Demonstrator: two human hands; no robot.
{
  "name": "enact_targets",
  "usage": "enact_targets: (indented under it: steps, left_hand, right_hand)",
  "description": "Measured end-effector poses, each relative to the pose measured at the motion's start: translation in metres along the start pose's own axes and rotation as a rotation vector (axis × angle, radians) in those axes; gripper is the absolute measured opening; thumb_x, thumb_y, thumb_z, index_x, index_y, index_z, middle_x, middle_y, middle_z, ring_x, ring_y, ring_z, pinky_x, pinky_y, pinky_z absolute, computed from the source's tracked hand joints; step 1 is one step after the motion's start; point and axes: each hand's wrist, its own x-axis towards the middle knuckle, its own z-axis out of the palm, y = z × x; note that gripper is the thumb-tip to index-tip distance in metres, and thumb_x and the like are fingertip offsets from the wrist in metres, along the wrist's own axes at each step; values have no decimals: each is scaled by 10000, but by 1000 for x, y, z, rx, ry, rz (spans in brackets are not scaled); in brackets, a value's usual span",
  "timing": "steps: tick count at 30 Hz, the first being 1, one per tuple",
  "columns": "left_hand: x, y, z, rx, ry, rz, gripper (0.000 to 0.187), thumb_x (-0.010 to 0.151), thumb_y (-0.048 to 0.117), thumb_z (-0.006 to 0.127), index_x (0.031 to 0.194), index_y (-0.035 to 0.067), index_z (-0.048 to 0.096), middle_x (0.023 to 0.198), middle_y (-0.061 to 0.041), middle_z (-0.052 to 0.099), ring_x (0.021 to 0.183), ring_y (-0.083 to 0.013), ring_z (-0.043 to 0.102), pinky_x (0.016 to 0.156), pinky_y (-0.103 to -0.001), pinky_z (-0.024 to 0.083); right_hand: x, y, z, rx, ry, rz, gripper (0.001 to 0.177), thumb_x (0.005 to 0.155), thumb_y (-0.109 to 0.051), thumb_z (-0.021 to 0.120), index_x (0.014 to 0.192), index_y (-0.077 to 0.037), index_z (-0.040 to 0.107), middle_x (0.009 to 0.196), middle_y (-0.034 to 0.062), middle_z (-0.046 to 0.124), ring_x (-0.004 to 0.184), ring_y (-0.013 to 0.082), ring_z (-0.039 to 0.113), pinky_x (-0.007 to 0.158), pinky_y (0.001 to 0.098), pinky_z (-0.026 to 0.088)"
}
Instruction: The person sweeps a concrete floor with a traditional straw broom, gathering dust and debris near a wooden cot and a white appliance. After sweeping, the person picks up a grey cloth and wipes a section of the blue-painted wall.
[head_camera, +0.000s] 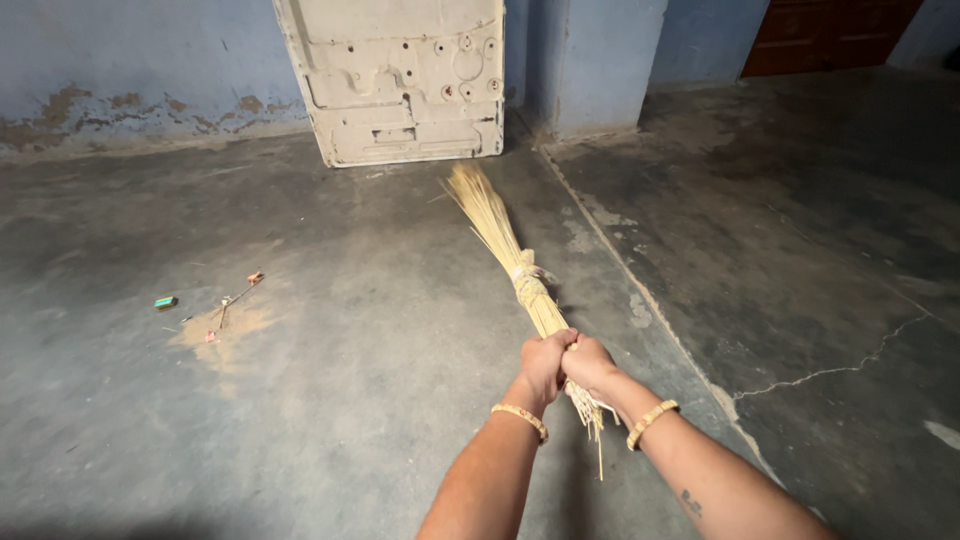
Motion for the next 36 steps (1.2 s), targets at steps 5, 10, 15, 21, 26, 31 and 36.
enact_targets:
  steps: [5,10,15,21,26,31,36]
  left_hand:
    - [-15,6,-5,54,-46,61,235,840,202,765,968,18,696,725,-92,672,485,-172,556,409,-344,392]
    - [-17,14,-12,183,-136,-13,232,840,214,779,980,42,711,748,-70,688,517,-161,592,436,-332,434]
    - [-17,25,-15,335,-188,-71,267,834,267,792,972,51,719,698,-66,657,482,-160,530,416,-345,398]
    - [-15,32,-26,286,-116,-132,280,841,255,784,946,1,731,699,-100,667,489,-187,582,438,-372,465]
    - [-14,13,-48,131,-1,-92,275,844,244,787,943,3,702,691,-103,657,471,-196,547,415,-374,408]
    - [-27,2,-58,-81,118,-25,253,865,205,771,972,-10,693,752,-106,695,530,-209,599,457,-368,458]
    - [-54,14,-46,-90,262,98,239,860,206,727,990,13,673,792,-110,697,617,-210,626,497,-386,478]
  right_hand:
    - [-23,2,8,-55,97,-92,318,909,-121,568,1205,-16,615,828,159,725,630,248,700,511,375,526]
    - [-30,6,24,63,205,-70,338,909,-119,577,1231,-15,584,889,162,719,680,241,722,542,370,569]
    - [-28,7,30,312,187,2,394,849,17,560,1242,-12,566,888,195,688,648,287,672,495,427,515]
    - [-24,0,39,367,95,36,360,849,29,564,1209,8,562,884,173,673,651,260,692,504,424,562]
    - [-12,8,45,70,-66,30,337,818,63,579,1150,49,639,845,204,701,633,287,685,498,410,516]
    - [-8,15,55,-43,-160,-5,319,879,10,536,1185,13,626,828,201,717,617,279,689,497,408,518]
    - [-23,2,50,-85,-258,-112,298,921,-46,521,1192,-15,640,815,156,704,603,228,660,486,380,499]
